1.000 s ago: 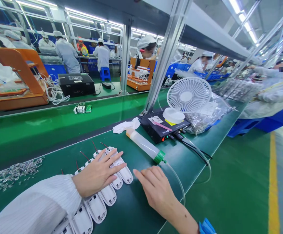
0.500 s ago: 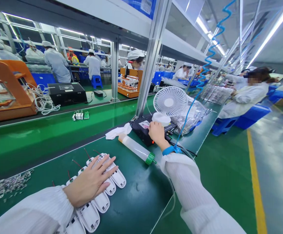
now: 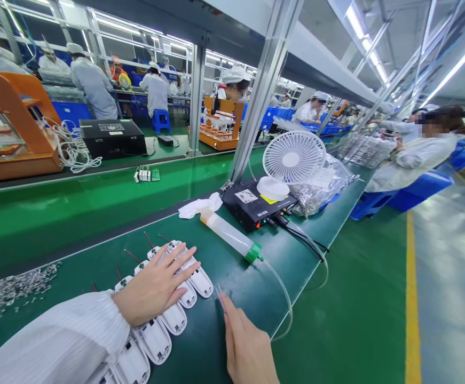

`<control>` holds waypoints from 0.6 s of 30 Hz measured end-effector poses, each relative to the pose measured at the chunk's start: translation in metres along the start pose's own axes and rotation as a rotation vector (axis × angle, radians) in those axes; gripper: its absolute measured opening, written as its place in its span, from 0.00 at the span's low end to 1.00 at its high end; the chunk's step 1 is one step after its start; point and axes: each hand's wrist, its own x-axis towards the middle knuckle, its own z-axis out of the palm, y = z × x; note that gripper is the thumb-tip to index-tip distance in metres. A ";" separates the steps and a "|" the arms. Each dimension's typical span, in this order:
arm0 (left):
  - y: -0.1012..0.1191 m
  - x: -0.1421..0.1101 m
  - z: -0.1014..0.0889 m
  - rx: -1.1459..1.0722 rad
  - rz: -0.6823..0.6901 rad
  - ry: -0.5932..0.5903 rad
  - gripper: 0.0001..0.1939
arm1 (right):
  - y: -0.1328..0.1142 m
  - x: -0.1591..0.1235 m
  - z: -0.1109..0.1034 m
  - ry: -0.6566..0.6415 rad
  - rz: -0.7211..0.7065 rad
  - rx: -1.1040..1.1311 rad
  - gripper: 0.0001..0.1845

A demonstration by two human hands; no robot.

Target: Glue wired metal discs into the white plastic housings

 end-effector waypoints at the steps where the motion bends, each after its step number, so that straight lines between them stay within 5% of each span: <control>1: 0.000 0.000 0.000 -0.001 -0.002 0.000 0.24 | 0.000 -0.001 0.002 0.010 0.003 -0.011 0.19; 18: 0.001 0.001 0.000 0.029 -0.012 -0.037 0.26 | 0.003 0.002 0.006 -0.032 -0.176 -0.175 0.20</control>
